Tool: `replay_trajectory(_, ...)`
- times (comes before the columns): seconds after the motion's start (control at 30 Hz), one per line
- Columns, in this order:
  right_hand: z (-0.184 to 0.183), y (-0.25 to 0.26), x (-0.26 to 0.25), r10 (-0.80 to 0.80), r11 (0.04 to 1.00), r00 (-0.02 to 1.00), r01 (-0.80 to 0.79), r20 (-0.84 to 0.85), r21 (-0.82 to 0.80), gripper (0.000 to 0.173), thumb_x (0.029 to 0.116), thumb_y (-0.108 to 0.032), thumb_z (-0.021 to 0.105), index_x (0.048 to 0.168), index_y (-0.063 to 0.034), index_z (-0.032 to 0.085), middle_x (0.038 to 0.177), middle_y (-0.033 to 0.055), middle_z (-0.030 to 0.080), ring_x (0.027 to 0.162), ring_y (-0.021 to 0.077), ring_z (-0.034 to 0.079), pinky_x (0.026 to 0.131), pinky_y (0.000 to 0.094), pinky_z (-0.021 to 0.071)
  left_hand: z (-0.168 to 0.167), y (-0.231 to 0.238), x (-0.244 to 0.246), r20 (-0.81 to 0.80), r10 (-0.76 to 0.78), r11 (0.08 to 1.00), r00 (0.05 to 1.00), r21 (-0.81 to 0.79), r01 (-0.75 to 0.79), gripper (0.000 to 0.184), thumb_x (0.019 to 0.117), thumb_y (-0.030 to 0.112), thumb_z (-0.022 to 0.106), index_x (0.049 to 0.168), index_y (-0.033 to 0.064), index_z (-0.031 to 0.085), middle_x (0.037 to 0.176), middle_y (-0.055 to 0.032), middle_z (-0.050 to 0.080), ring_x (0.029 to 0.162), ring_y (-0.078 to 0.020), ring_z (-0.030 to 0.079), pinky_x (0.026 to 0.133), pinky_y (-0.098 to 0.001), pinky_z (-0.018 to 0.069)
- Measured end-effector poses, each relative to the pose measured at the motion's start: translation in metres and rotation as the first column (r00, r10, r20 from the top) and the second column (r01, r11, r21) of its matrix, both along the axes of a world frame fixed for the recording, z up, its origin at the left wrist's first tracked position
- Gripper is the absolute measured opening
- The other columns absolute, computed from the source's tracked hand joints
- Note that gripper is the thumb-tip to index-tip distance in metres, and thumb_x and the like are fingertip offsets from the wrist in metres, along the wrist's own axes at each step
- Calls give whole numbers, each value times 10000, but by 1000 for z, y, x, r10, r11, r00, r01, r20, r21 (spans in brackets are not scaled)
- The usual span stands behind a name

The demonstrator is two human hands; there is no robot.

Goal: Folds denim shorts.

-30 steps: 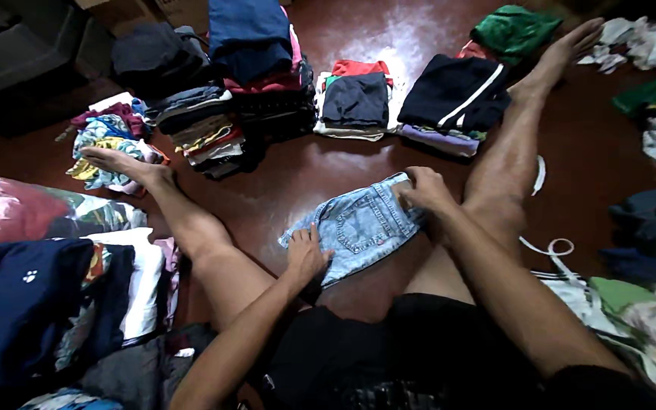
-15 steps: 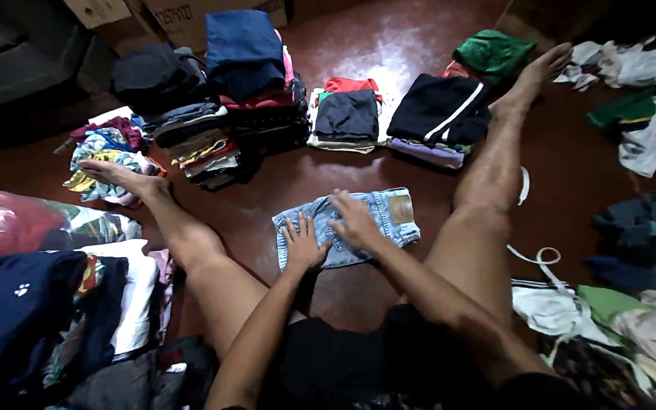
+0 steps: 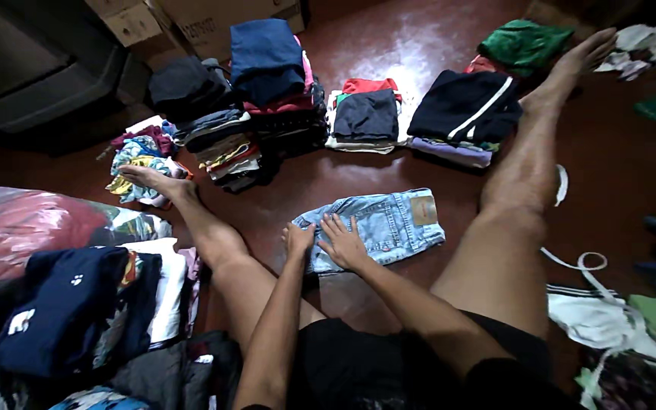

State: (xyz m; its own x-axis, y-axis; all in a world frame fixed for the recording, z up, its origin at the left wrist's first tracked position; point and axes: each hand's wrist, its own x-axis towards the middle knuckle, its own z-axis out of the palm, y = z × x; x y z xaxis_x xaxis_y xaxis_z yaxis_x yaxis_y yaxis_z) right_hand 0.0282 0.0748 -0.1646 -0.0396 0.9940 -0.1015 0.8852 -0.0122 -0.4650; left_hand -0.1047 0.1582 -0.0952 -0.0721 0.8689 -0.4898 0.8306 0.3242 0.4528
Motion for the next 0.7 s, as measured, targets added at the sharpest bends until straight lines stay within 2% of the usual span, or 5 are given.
replay_trajectory(0.17, -2, -2, 3, -22, 999, 997, 25, -79, 31, 724, 1057, -643, 166, 1638, -233, 306, 1720, -50, 221, 1603, 235, 124, 1230, 705, -25, -3, 28, -16, 234, -37, 990, 972, -126, 68, 557, 907, 345, 767, 1297, -25, 624, 1249, -230, 672, 1193, -335, 648, 1049, -534, 509)
replay_trajectory(0.33, 4, -3, 9, -51, 997, 966, 64, -253, 43, 704, 1065, -611, 214, 1629, -208, 333, 1689, -37, 311, 1591, 223, 185, 1240, 677, -41, 33, 21, -12, 478, -79, 942, 875, -252, 223, 561, 1071, 379, 519, 1538, 155, 304, 1307, -223, 595, 1020, -319, 662, 795, -489, 567)
replay_trajectory(0.5, 10, -4, 26, -81, 991, 835, 124, -545, 43, 856, 1003, -674, 435, 1590, -53, 374, 1617, 120, 429, 1555, 253, 297, 1272, 624, -52, 49, 12, 3, 641, -173, 882, 748, -238, 408, 602, 1073, 547, 383, 1612, 334, 221, 1348, -170, 617, 986, -292, 696, 760, -450, 589)
replay_trajectory(0.6, 15, -3, 41, -91, 991, 605, 135, -791, -11, 791, 1044, -567, 403, 1600, -12, 310, 1620, 173, 398, 1543, 265, 309, 1294, 579, 12, 56, -2, 25, 653, -180, 905, 736, -183, 383, 594, 1079, 581, 293, 1621, 339, 275, 1394, -144, 602, 1045, -280, 674, 808, -464, 566)
replay_trajectory(0.7, 23, -11, 46, -203, 957, 66, 227, -977, -183, 684, 1084, -535, 258, 1551, -51, 387, 1448, 109, 575, 1310, 133, 561, 1135, 354, 455, 57, -17, 57, 641, -196, 937, 742, -100, 334, 610, 1082, 587, 296, 1601, 274, 363, 1387, -182, 595, 1052, -310, 680, 817, -494, 587)
